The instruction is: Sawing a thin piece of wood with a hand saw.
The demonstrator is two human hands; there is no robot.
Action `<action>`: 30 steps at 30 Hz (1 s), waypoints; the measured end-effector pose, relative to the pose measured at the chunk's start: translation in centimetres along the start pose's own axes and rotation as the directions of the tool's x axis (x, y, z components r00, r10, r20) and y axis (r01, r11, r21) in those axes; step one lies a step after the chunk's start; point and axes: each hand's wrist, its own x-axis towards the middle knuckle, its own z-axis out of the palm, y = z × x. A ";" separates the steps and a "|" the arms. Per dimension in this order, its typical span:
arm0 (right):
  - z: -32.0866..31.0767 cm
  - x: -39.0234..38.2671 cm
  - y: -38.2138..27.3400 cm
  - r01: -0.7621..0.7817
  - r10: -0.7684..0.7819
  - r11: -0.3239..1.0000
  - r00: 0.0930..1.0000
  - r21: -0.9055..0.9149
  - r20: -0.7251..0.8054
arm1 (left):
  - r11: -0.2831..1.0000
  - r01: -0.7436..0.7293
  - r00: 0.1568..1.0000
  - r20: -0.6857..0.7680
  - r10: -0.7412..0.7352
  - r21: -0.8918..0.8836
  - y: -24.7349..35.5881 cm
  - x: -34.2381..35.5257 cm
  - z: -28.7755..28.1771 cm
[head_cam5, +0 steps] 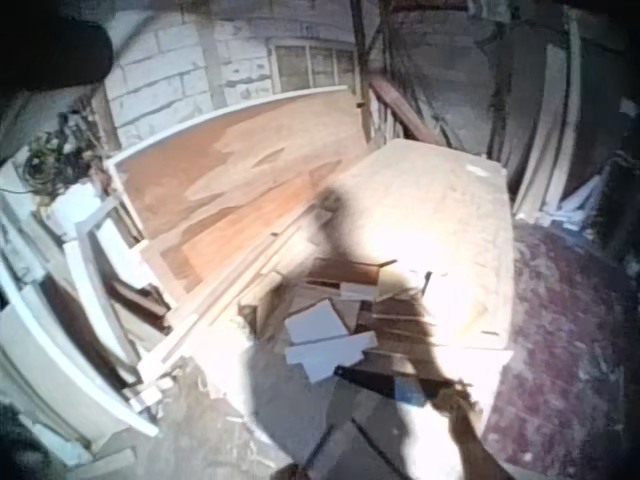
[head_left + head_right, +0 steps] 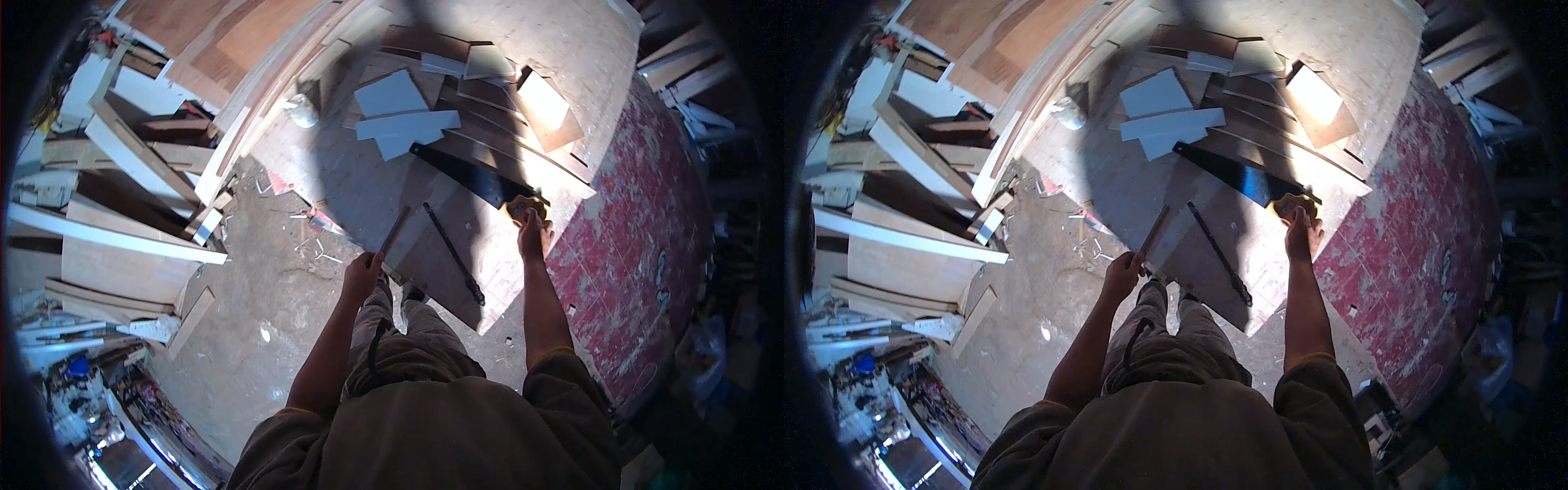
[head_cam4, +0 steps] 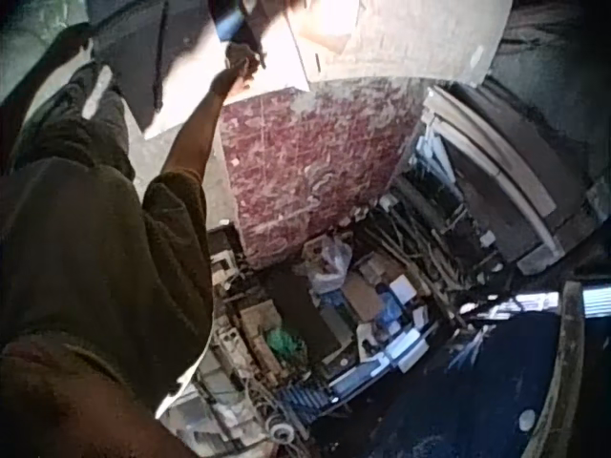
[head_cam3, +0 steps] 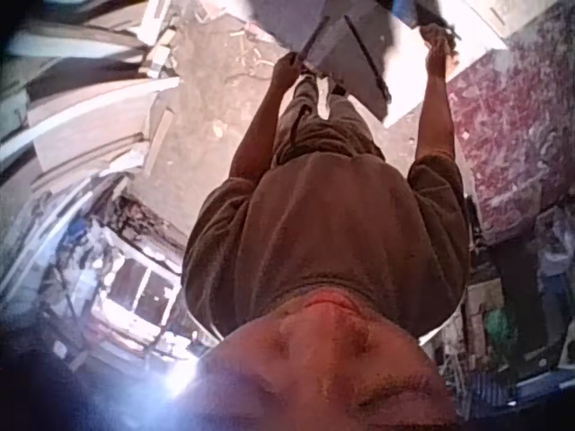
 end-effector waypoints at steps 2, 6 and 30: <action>-1.1 -0.2 -1.1 0.037 -0.036 0.998 0.999 0.056 -0.025 | 0.998 0.042 0.999 -0.028 -0.041 0.040 -1.0 -0.7 -0.7; -3.3 -1.3 -1.7 0.168 -0.160 0.975 0.985 0.143 -0.066 | 0.993 0.113 0.991 -0.077 -0.112 0.013 -3.6 -1.7 -1.5; -20.1 -17.7 -11.1 0.351 -0.339 0.299 0.908 0.887 -0.245 | 0.988 0.117 0.991 -0.073 -0.110 0.099 -9.2 -1.6 -4.2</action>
